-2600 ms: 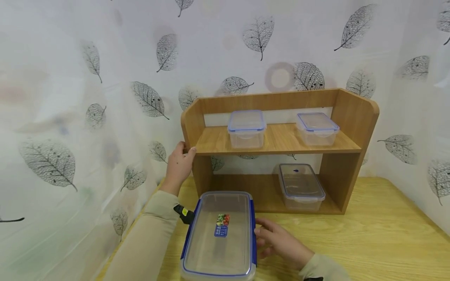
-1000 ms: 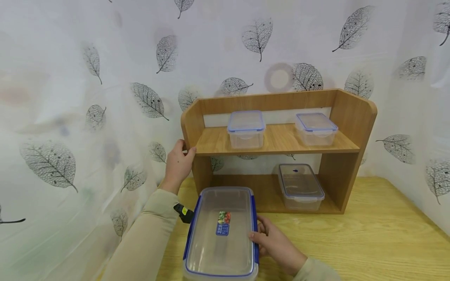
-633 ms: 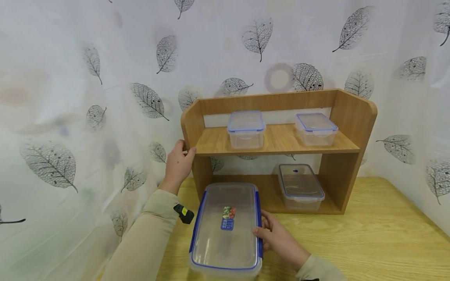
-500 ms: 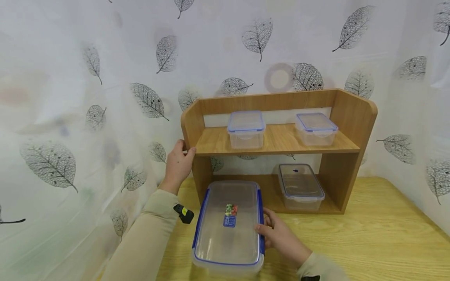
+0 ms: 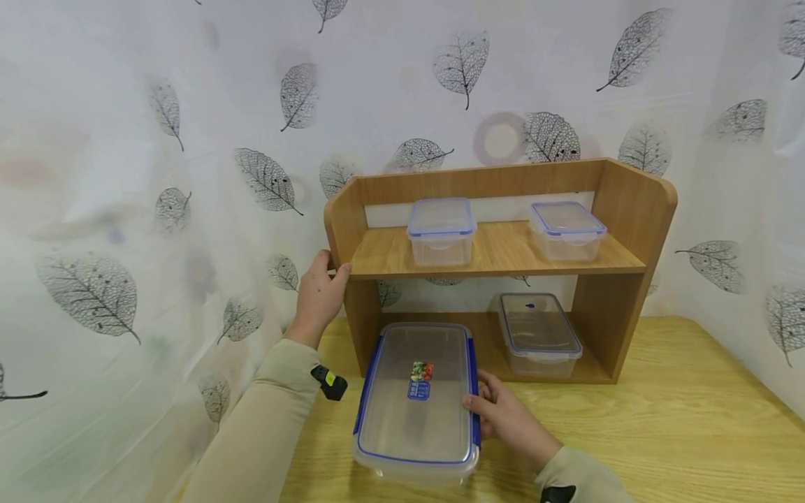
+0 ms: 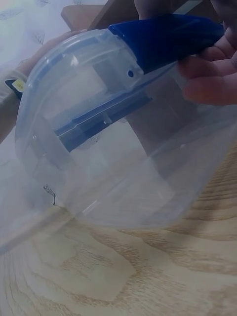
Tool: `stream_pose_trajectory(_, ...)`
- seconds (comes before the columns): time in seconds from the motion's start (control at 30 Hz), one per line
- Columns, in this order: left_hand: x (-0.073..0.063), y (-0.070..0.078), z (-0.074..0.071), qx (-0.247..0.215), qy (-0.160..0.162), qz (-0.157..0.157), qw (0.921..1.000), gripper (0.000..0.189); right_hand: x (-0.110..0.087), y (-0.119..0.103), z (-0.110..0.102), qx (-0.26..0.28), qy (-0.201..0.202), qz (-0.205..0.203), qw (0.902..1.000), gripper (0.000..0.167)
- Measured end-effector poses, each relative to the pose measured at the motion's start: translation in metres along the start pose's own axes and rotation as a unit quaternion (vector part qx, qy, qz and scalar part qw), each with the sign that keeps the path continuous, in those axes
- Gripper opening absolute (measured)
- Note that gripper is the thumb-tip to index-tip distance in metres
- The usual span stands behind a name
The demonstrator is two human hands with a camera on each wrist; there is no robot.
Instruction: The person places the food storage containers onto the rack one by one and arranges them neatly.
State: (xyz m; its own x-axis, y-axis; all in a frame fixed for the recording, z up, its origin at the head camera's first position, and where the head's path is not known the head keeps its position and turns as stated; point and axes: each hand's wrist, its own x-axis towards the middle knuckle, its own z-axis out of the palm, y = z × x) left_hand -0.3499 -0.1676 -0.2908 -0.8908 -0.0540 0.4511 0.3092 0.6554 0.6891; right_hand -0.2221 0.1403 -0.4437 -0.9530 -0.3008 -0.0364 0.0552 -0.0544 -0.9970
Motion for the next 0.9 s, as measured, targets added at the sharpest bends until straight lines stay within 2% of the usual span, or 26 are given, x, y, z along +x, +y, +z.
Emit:
stream_pose_trajectory(0.13,0.000,0.000,0.001,0.000,0.001,0.002,1.0000,0.042,0.000,0.000,-0.001,-0.014,0.005,0.002,0.9999,0.079)
stream_pose_trajectory(0.2,0.000,-0.001,0.001,0.000,0.001,0.002,1.0000,0.042,-0.001,0.000,-0.002,-0.038,0.012,-0.002,0.9992,0.079)
stream_pose_trajectory(0.3,0.000,-0.001,0.001,0.000,0.000,0.002,1.0000,0.042,-0.004,-0.002,-0.003,-0.103,0.041,-0.013,0.9937,0.079)
stream_pose_trajectory(0.37,0.000,-0.001,0.001,0.000,0.000,0.003,1.0000,0.042,-0.006,-0.004,-0.003,-0.156,0.066,-0.024,0.9852,0.078)
stream_pose_trajectory(0.47,0.000,-0.002,0.001,0.000,0.001,0.005,1.0000,0.042,-0.009,-0.008,-0.004,-0.239,0.087,-0.053,0.9655,0.076)
stream_pose_trajectory(0.67,0.001,-0.003,0.001,0.004,0.004,0.010,0.9999,0.041,-0.017,-0.015,-0.008,-0.366,0.084,-0.143,0.9159,0.067)
stream_pose_trajectory(0.77,0.001,-0.003,0.002,0.011,0.007,0.014,0.9998,0.041,-0.021,-0.017,-0.008,-0.417,0.077,-0.190,0.8856,0.062)
stream_pose_trajectory(0.9,0.000,-0.003,0.002,0.015,0.008,0.014,0.9998,0.042,-0.025,-0.019,-0.005,-0.478,0.060,-0.254,0.8387,0.059)
